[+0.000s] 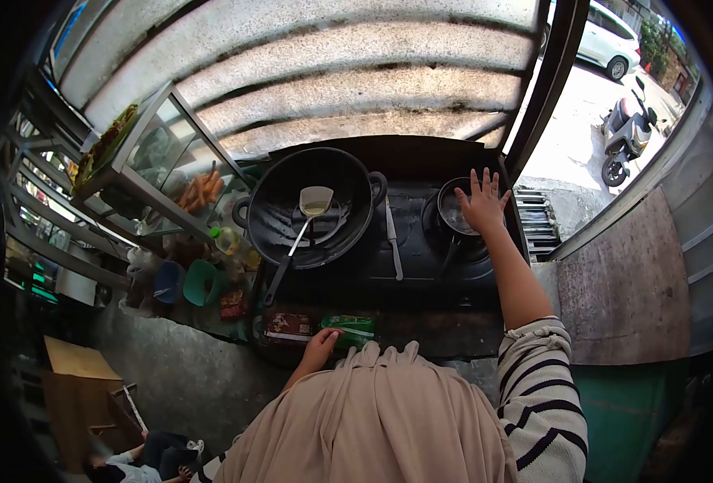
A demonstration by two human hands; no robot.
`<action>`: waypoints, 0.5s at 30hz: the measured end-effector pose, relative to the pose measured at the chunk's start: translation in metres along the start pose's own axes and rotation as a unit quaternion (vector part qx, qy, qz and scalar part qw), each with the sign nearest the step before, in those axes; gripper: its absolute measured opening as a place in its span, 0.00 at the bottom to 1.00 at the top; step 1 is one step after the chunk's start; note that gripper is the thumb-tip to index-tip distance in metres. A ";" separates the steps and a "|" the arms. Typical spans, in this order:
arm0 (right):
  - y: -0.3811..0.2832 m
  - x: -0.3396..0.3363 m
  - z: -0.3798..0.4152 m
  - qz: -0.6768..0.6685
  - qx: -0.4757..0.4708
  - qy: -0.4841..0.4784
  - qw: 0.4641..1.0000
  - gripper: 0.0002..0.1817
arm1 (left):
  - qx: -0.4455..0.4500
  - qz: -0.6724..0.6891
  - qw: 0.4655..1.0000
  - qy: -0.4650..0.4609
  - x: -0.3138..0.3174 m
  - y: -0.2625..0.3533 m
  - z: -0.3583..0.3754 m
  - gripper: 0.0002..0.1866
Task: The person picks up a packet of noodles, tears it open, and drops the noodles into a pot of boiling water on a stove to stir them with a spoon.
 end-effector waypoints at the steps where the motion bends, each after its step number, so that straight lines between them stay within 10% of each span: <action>1: 0.001 0.002 -0.003 -0.007 0.000 0.000 1.000 0.41 | -0.009 0.016 1.000 0.011 -0.001 -0.003 0.000 0.12; 15: 0.014 -0.001 -0.004 -0.155 -0.098 0.080 0.980 0.33 | -0.009 0.033 0.999 0.037 -0.005 0.009 -0.009 0.14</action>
Point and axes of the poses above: each hand's wrist, its own z-axis away from the middle knuckle, its own x-axis out of the palm, y = z × x, the point moved 1 cm from there along -z, towards the middle knuckle, and after that the axes turned 13 degrees about -z, right-handed, at the moved point
